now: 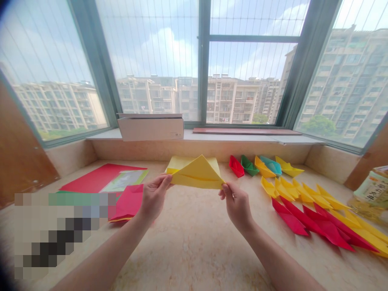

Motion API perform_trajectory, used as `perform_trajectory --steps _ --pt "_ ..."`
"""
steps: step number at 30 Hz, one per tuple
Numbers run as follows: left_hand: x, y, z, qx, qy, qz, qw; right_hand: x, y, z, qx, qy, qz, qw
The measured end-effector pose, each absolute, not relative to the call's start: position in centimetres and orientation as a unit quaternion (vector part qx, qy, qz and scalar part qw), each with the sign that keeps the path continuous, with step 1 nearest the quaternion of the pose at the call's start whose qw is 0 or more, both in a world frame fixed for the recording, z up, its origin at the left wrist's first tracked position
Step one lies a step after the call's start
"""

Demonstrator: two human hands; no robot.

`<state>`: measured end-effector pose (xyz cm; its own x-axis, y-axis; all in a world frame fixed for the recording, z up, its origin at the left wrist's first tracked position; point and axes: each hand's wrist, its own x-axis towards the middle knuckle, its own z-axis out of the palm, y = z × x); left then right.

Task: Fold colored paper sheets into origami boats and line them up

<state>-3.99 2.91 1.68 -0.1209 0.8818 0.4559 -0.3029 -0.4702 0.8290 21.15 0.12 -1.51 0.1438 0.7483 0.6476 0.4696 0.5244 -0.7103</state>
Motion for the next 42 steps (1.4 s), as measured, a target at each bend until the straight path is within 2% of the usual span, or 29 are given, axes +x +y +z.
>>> perform_trajectory --steps 7,15,21,37,42 --pt "-3.9 2.9 1.9 0.462 0.283 0.694 0.474 21.2 0.1 -1.7 -0.476 -0.637 0.096 0.598" --pt "-3.7 2.1 2.6 0.441 0.208 0.702 0.519 20.9 -0.2 -1.4 -0.46 -0.634 0.098 0.614" --pt "-3.7 1.8 2.8 0.461 0.185 0.699 0.514 20.9 -0.3 -1.3 -0.461 -0.639 0.093 0.609" --pt "-3.6 2.6 2.4 0.439 0.251 0.733 0.454 20.7 -0.5 -1.2 -0.469 -0.643 0.094 0.598" --pt "-4.1 3.1 2.3 0.472 0.305 0.714 0.418 20.4 -0.3 -0.9 -0.469 -0.629 0.19 0.591"
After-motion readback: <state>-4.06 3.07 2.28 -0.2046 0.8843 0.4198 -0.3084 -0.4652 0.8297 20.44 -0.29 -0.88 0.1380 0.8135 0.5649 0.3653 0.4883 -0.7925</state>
